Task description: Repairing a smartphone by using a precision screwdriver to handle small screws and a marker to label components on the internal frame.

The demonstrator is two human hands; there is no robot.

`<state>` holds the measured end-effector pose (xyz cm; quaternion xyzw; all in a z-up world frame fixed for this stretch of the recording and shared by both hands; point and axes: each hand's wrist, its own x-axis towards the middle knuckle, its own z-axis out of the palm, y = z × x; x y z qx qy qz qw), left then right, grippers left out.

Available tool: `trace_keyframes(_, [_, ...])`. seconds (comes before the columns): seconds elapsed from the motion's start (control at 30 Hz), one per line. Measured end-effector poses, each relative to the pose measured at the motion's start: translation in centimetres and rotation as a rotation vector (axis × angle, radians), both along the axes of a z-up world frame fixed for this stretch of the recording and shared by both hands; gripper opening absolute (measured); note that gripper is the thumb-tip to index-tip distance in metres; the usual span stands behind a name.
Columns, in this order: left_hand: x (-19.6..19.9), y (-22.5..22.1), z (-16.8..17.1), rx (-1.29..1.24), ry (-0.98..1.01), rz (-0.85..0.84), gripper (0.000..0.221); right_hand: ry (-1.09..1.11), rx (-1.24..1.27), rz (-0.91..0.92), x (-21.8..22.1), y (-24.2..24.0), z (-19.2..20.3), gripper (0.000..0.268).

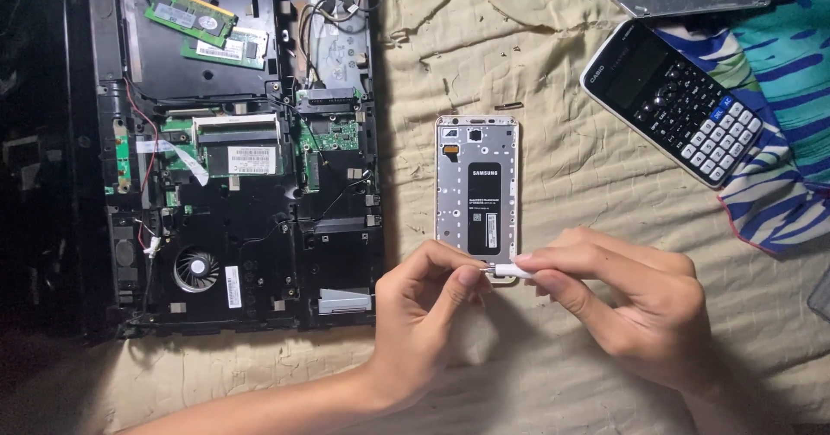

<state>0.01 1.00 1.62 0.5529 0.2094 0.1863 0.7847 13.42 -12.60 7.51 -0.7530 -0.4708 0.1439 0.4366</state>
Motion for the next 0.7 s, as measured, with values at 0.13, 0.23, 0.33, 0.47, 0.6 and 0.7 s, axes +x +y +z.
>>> trace_keyframes(0.13, [-0.04,0.07,0.06,0.0,0.032,-0.006,0.021,0.002,-0.001,-0.009,-0.04,-0.03,-0.13,0.015])
trace_keyframes(0.23, [0.01,0.02,-0.02,-0.015,0.005,-0.005,0.021,-0.007,0.011,-0.008,-0.17,0.07,-0.28,0.015])
trace_keyframes(0.33, [-0.07,-0.01,-0.11,-0.036,-0.014,-0.01,0.022,0.012,0.052,-0.047,-0.61,0.15,-0.55,0.015])
trace_keyframes(0.47, [-0.07,-0.15,-0.37,-0.055,-0.013,0.003,0.023,0.016,0.072,-0.043,-0.65,0.43,-0.46,0.014])
trace_keyframes(0.6, [-0.16,-0.14,-0.47,-0.118,-0.016,-0.01,0.022,0.032,0.052,-0.042,-0.62,0.45,-0.46,0.015])
trace_keyframes(0.7, [-0.08,-0.11,-0.31,-0.138,-0.022,-0.013,0.022,0.039,0.04,-0.043,-0.58,0.39,-0.48,0.016])
